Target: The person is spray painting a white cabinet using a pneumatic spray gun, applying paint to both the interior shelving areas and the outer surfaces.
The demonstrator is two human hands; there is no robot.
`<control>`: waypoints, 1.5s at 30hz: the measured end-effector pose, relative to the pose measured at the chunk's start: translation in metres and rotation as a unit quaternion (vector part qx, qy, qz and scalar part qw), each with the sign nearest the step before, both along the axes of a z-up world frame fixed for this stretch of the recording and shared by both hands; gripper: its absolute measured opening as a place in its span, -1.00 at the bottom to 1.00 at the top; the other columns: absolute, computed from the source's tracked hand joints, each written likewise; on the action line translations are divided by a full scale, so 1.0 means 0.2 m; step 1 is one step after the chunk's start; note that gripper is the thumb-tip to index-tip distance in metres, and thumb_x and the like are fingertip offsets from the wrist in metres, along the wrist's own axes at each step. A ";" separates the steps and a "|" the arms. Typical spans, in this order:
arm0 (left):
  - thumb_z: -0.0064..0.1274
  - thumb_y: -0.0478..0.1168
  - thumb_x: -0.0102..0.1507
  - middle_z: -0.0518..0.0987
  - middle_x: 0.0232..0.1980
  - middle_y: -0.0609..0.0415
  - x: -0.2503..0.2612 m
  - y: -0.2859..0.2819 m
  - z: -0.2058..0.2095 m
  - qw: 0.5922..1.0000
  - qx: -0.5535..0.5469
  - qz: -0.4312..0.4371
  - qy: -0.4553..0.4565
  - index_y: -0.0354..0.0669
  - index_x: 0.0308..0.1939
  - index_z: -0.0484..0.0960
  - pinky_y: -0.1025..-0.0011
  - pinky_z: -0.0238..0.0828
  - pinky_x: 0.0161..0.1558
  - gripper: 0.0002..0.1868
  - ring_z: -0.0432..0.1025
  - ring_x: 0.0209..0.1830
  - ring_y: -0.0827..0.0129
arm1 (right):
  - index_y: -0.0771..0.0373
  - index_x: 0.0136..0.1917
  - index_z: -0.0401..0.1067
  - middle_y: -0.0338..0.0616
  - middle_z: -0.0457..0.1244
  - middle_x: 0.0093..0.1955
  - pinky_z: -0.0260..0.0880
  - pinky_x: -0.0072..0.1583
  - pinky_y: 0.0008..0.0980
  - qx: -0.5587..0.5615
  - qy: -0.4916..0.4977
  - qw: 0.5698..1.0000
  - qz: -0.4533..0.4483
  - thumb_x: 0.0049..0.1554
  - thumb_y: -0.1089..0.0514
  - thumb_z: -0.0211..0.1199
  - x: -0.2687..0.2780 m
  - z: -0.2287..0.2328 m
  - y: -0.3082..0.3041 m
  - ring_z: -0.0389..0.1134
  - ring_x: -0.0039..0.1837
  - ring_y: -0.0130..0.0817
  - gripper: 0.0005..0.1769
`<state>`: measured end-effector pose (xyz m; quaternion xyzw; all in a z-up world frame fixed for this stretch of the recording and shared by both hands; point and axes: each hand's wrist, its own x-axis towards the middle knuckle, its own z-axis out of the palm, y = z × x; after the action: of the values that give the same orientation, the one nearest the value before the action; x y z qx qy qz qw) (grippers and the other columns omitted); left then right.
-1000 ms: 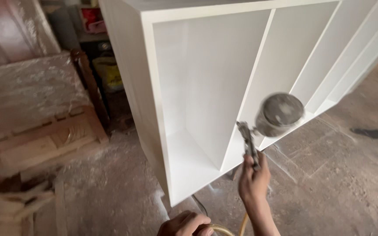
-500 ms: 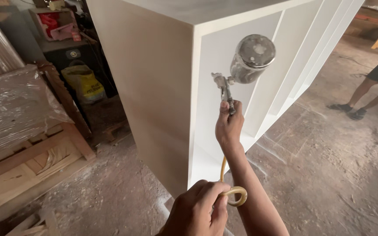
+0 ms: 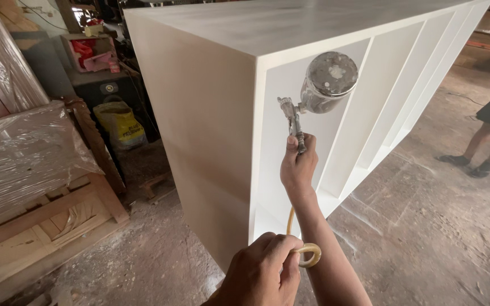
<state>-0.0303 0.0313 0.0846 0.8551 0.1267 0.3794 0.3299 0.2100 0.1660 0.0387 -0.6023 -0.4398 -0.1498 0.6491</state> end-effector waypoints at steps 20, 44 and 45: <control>0.19 -0.35 0.26 0.63 -0.30 -0.15 0.09 0.03 -0.16 1.000 -0.010 -0.004 0.001 -0.26 -0.08 0.58 0.25 0.61 -0.33 -0.82 0.64 -0.33 0.12 | 0.31 -0.04 0.21 -0.18 0.17 -0.39 0.23 -0.27 -0.35 -0.073 0.044 0.996 -0.005 0.35 -0.38 -0.11 0.06 -0.12 -0.17 0.18 -0.33 -0.47 -0.35; 0.18 -0.38 0.23 0.67 -0.27 -0.12 -0.12 0.04 -0.39 0.980 -0.160 -0.081 0.088 -0.30 -0.16 0.62 0.28 0.63 -0.28 -0.87 0.66 -0.31 0.17 | 0.33 0.02 0.42 -0.03 0.21 -0.39 0.25 -0.19 -0.18 -0.330 0.133 0.934 -0.044 0.30 -0.13 0.06 0.02 -0.50 -0.79 0.20 -0.30 -0.24 -0.56; 0.18 -0.38 0.23 0.67 -0.27 -0.13 -0.13 0.04 -0.42 0.973 -0.180 -0.092 0.109 -0.31 -0.16 0.62 0.28 0.63 -0.25 -0.88 0.67 -0.29 0.16 | 0.29 0.01 0.50 -0.11 0.18 -0.39 0.23 -0.19 -0.25 -0.340 0.168 0.925 -0.031 0.32 -0.12 0.04 0.00 -0.53 -0.91 0.15 -0.28 -0.35 -0.56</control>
<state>-0.0567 0.0393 0.0011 0.8260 0.1485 0.2226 0.4960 0.2094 -0.0153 -0.0674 -0.8162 -0.3301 0.0921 0.4652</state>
